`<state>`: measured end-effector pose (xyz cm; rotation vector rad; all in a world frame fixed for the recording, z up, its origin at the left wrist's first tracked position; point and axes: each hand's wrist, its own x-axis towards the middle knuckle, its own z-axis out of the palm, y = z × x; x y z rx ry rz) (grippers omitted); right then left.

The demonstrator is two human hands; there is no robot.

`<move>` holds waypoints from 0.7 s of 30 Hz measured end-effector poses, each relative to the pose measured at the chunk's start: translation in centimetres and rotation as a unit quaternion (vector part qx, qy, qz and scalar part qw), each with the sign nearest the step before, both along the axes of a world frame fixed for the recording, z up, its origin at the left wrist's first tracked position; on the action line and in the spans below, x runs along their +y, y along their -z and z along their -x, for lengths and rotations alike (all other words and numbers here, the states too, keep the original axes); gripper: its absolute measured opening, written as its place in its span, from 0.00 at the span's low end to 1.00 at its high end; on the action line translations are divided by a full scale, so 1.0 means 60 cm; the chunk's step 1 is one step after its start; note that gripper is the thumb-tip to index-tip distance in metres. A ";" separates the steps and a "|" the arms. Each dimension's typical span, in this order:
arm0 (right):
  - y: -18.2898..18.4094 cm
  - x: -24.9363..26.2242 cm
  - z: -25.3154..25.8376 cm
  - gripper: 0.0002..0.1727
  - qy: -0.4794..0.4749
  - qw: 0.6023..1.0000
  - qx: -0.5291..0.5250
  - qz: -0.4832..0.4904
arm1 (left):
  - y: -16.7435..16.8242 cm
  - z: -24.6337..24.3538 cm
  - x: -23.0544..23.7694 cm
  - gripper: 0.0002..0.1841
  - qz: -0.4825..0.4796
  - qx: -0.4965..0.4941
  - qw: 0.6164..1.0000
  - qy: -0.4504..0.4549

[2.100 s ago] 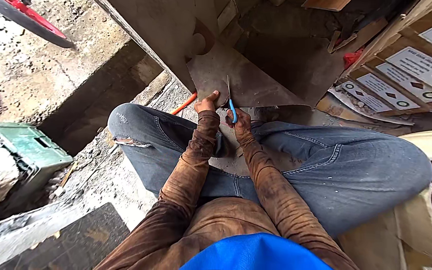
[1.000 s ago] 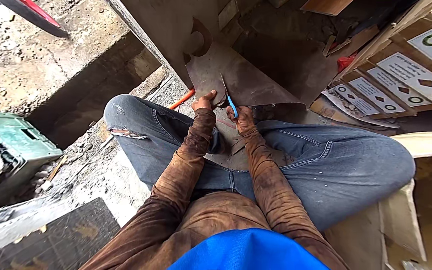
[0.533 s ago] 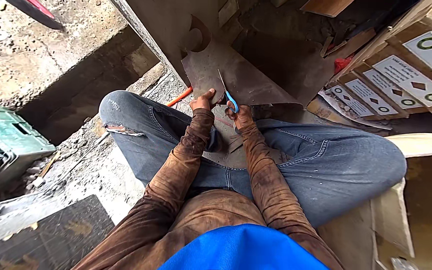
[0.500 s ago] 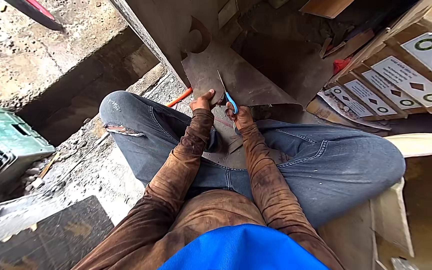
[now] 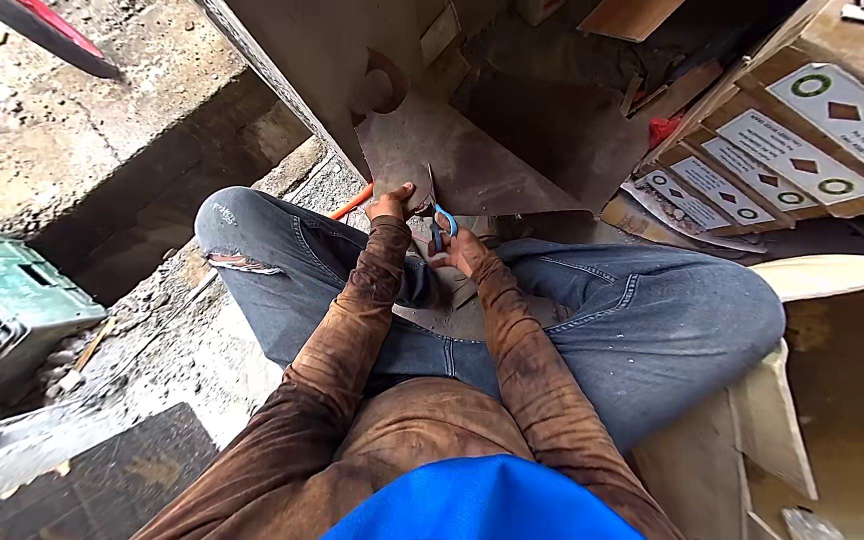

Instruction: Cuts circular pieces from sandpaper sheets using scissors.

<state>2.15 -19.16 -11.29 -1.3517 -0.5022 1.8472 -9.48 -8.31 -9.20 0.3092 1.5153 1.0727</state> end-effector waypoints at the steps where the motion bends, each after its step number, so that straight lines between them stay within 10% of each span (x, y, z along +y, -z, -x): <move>1: -0.014 -0.009 -0.003 0.36 -0.018 1.000 -0.007 0.020 | -0.002 0.005 -0.009 0.32 0.001 0.007 1.000 0.020; 16: -0.200 -0.037 -0.137 0.30 -0.158 0.979 -0.086 -0.094 | -0.037 0.016 -0.046 0.25 -0.018 -0.010 0.995 0.100; 21: -0.228 0.004 -0.219 0.29 0.021 0.980 -0.096 -0.176 | -0.028 -0.012 -0.044 0.25 -0.067 -0.021 0.991 0.110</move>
